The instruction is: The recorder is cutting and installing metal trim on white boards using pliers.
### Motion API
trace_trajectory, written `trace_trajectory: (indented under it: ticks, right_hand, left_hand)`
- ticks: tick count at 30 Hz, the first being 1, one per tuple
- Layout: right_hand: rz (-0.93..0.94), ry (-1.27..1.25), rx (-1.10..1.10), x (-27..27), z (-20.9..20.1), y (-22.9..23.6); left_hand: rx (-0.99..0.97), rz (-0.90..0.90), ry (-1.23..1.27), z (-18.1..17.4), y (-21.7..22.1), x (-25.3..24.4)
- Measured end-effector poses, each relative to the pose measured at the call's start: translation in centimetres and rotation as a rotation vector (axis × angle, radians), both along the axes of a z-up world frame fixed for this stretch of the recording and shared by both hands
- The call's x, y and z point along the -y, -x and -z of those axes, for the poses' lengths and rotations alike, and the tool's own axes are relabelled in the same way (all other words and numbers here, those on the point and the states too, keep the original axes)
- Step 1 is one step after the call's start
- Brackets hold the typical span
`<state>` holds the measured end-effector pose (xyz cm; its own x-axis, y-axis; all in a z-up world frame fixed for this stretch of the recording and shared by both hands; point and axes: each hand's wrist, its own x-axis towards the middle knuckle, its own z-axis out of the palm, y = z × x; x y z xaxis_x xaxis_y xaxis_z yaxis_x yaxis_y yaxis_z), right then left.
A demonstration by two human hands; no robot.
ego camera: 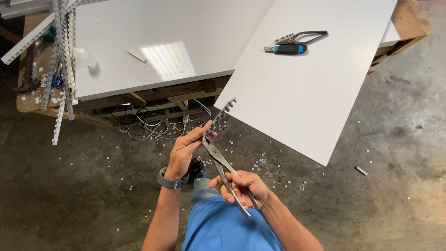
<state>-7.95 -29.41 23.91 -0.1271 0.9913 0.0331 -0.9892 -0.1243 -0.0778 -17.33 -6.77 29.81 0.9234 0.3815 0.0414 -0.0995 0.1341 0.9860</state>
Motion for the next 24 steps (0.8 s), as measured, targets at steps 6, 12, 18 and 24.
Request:
trace_trajectory:
  ticks: [6, 12, 18, 24]
  right_hand:
    - [0.030, 0.288, 0.107, -0.3, -1.5, 1.8]
    - [-0.015, 0.169, -0.074, 0.5, -1.0, 1.5]
    - [-0.044, 0.104, -0.086, 1.5, -0.5, 2.5]
    - [-0.093, 0.076, -0.068, 1.6, 0.9, 1.8]
  left_hand:
    - [-0.004, -0.076, -0.181, 2.7, 0.1, 0.0]
    - [-0.006, -0.136, -0.227, 3.5, -0.1, 0.6]
    - [0.019, -0.271, -0.480, 4.3, 0.5, 2.0]
    - [0.067, -0.308, -0.506, 5.0, 0.7, 1.8]
